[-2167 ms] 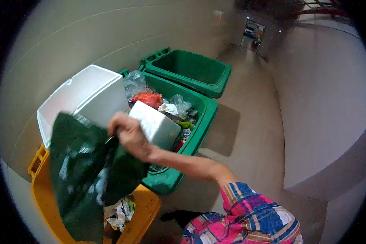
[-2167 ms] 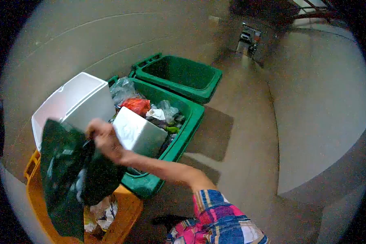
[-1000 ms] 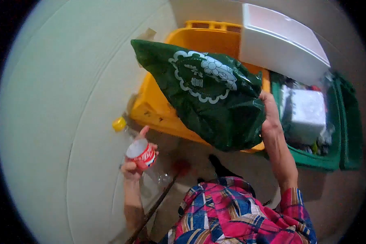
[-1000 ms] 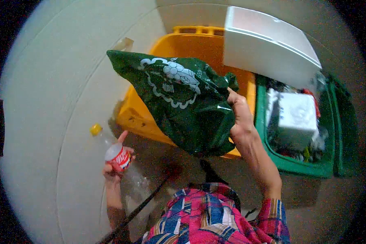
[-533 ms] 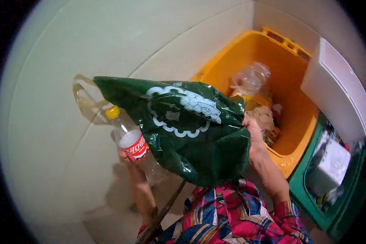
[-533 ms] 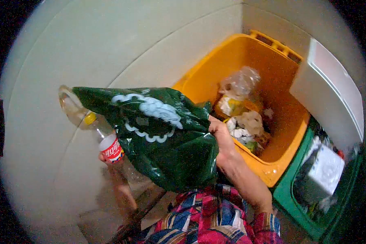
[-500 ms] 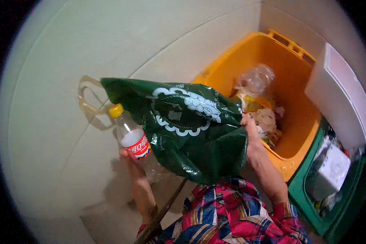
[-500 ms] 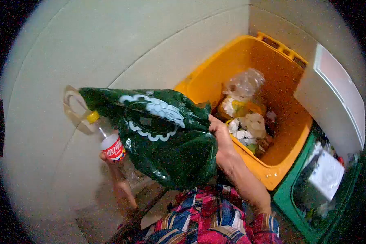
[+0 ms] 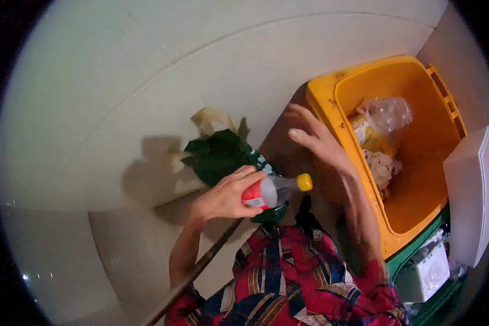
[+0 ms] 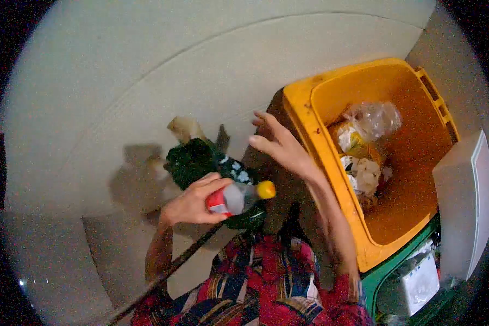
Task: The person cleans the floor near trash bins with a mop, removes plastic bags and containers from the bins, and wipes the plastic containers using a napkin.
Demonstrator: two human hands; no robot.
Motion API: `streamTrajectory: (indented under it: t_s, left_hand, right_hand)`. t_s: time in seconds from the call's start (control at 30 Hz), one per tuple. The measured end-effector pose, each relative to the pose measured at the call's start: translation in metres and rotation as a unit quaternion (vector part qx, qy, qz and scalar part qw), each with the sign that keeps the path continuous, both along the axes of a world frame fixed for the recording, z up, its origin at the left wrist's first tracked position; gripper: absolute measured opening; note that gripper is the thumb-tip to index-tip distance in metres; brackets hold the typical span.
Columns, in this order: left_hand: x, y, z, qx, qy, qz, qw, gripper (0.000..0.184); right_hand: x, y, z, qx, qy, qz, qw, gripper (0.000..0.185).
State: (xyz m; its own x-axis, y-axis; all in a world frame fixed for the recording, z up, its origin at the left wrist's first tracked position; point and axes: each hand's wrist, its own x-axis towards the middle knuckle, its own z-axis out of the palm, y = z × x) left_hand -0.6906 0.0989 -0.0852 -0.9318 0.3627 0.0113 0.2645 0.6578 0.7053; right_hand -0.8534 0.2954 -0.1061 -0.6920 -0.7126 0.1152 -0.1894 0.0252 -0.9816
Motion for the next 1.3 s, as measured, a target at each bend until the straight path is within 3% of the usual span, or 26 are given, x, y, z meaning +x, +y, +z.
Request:
streamTrajectory:
  t_s: [0.1, 0.2, 0.3, 0.4, 0.5, 0.6, 0.63, 0.7, 0.77, 0.87, 0.9, 1.0, 1.07, 1.1, 1.2, 1.27, 1.3]
  left_hand:
    - [0.008, 0.019, -0.018, -0.076, -0.015, -0.029, 0.997, 0.063]
    - [0.018, 0.030, -0.033, -0.111, -0.019, -0.047, 0.993, 0.059]
    - [0.026, 0.038, -0.043, -0.138, -0.027, -0.049, 0.989, 0.059]
    - [0.027, 0.037, -0.050, -0.141, -0.057, -0.037, 0.988, 0.061]
    - [0.029, 0.034, -0.060, -0.166, -0.111, -0.012, 0.980, 0.064]
    - [0.031, 0.014, -0.064, -0.159, -0.214, 0.039, 0.963, 0.063]
    - [0.031, 0.005, -0.065, -0.149, -0.255, 0.058, 0.954, 0.062]
    - [0.035, -0.012, -0.076, -0.034, -0.259, 0.010, 0.965, 0.059]
    - [0.040, -0.029, -0.095, 0.077, -0.236, -0.028, 0.968, 0.054]
    - [0.045, -0.056, -0.094, 0.340, -0.388, 0.095, 0.851, 0.053]
    - [0.049, -0.057, -0.095, 0.448, -0.353, 0.140, 0.810, 0.048]
    - [0.039, -0.076, -0.107, 0.602, -0.422, 0.241, 0.634, 0.045]
    - [0.032, -0.062, -0.090, 0.481, -0.379, 0.297, 0.733, 0.040]
    - [0.030, -0.045, -0.056, 0.409, -0.335, 0.321, 0.786, 0.040]
    - [0.032, -0.052, -0.094, 0.357, -0.170, 0.158, 0.905, 0.048]
    - [-0.001, -0.043, -0.089, 0.395, -0.461, 0.200, 0.769, 0.052]
    - [-0.006, -0.045, -0.112, 0.468, -0.457, 0.197, 0.730, 0.052]
  right_hand:
    - [-0.017, -0.050, -0.024, 0.080, 0.082, 0.105, 0.988, 0.104]
    - [-0.011, -0.089, -0.037, 0.259, 0.046, 0.203, 0.943, 0.114]
    - [0.008, -0.101, -0.094, 0.311, 0.080, 0.282, 0.904, 0.123]
    - [0.021, -0.097, -0.123, 0.429, 0.055, 0.296, 0.852, 0.098]
    - [0.013, -0.100, -0.167, 0.439, 0.173, 0.084, 0.878, 0.059]
    - [-0.004, -0.081, -0.152, 0.192, 0.057, -0.110, 0.974, 0.030]
    - [-0.006, -0.076, -0.147, 0.126, -0.054, -0.124, 0.983, 0.027]
    - [-0.001, -0.062, -0.141, -0.014, -0.272, -0.149, 0.951, 0.027]
    - [0.003, -0.048, -0.138, -0.077, -0.353, -0.139, 0.922, 0.033]
    - [0.009, -0.036, -0.135, -0.122, -0.413, -0.135, 0.892, 0.040]
    - [0.013, -0.031, -0.132, -0.110, -0.412, -0.144, 0.893, 0.040]
    - [0.022, -0.027, -0.131, -0.129, -0.406, -0.168, 0.889, 0.035]
    - [0.025, -0.032, -0.126, -0.128, -0.401, -0.201, 0.884, 0.032]
    - [0.024, -0.034, -0.116, -0.134, -0.412, -0.194, 0.880, 0.029]
    - [0.021, -0.036, -0.094, -0.152, -0.443, -0.180, 0.865, 0.022]
    - [0.020, -0.044, -0.096, -0.160, -0.461, -0.177, 0.855, 0.020]
    - [0.021, -0.049, -0.100, -0.177, -0.486, -0.185, 0.836, 0.020]
